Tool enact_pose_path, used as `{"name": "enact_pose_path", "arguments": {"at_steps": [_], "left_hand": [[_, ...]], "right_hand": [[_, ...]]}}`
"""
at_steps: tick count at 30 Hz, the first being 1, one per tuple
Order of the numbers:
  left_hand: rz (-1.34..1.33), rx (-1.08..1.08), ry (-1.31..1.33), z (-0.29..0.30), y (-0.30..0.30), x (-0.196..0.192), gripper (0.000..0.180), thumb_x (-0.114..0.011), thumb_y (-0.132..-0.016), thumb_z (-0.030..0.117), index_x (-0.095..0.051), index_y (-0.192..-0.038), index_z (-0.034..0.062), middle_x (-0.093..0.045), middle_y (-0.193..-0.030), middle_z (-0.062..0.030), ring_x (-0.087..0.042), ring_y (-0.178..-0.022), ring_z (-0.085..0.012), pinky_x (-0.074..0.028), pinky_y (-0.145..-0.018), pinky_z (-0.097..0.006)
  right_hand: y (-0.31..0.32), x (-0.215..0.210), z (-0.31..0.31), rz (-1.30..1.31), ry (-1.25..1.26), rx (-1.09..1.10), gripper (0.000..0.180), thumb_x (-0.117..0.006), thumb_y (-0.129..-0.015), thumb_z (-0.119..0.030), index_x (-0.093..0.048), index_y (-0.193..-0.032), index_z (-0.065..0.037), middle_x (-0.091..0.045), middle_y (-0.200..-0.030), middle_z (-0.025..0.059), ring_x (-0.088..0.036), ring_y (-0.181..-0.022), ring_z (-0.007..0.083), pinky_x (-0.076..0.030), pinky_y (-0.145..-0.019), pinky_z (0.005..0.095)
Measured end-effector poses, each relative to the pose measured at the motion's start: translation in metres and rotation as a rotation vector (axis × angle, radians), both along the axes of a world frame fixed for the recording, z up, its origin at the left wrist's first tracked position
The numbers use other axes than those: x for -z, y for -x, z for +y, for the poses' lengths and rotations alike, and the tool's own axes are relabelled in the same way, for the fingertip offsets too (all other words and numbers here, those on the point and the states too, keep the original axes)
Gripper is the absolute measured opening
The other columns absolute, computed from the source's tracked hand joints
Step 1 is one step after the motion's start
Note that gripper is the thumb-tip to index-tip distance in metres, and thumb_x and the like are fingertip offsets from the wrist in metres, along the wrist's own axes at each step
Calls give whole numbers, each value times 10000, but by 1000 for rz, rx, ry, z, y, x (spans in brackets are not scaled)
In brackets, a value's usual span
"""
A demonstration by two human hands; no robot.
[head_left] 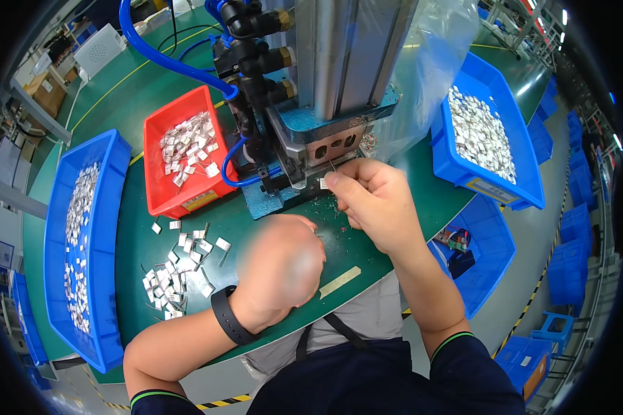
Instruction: The person repeatedly picks up small white rectangular components and thin metal pins from a workbench. They insert the pins into the components and place them into a vertical press machine to secure them. The finished components are then dropped into a blue bin to the right.
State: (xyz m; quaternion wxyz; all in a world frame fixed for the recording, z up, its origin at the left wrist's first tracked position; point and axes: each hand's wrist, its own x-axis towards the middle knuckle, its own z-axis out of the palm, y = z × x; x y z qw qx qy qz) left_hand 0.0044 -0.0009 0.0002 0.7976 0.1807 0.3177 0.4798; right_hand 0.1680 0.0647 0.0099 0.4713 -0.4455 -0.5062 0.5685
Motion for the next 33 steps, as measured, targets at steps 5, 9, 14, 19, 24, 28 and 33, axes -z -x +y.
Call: {"name": "enact_pose_path", "arguments": {"at_steps": [5,9,14,19,24,28,33], "left_hand": [[-3,-1,1,0,0,-1,102,-464,-958,159,-485,-1034,93,-565,-776,-113,-448,-514,-139,-325,-334,-235],[-3,0,-1,0,0,-1,111,-451,-960,163,-481,-1038,88,-569,-776,-118,-449,-512,-142,-325,-334,-238],[-4,3,3,0,0,-2,115,-444,-961,165,-480,-1037,86,-573,-776,-121,-450,-509,-144,-324,-334,-240],[9,-4,5,1,-1,-3,118,-451,-965,174,-481,-1047,94,-564,-769,-112,-447,-509,-142,-321,-334,-236],[47,-19,-12,0,-1,-5,173,-486,-975,203,-507,-1114,102,-532,-741,-70,-446,-515,-121,-326,-340,-222],[76,20,-26,-1,0,-4,180,-524,-966,187,-547,-1119,95,-524,-732,-47,-439,-506,-102,-334,-342,-212],[108,16,-52,-3,-2,-1,119,-557,-950,136,-596,-1049,82,-526,-717,-35,-428,-498,-88,-334,-341,-205]], "right_hand": [[-2,-2,-6,-23,-61,-28,128,-652,-850,-99,-623,-846,26,-595,-751,1,-515,-697,47,-414,-609,211],[-4,0,-6,-30,-63,-55,122,-653,-845,-97,-626,-847,22,-604,-776,6,-523,-738,57,-428,-650,222],[-3,0,-6,-51,-93,-59,127,-654,-841,-98,-630,-837,26,-610,-780,13,-525,-740,65,-435,-657,232],[-5,0,-8,-85,-17,-66,151,-666,-846,-120,-635,-836,28,-613,-760,3,-522,-717,55,-434,-626,226],[-11,-11,-16,-162,4,-248,167,-681,-856,-145,-641,-829,14,-608,-726,-8,-507,-644,34,-403,-551,208],[-18,-12,-16,-261,-85,-395,153,-697,-849,-140,-642,-806,-4,-609,-699,-11,-519,-607,28,-394,-503,200],[-21,-18,-15,-459,-178,-491,140,-698,-835,-129,-645,-800,-4,-616,-705,-12,-536,-654,45,-428,-548,214]]}}
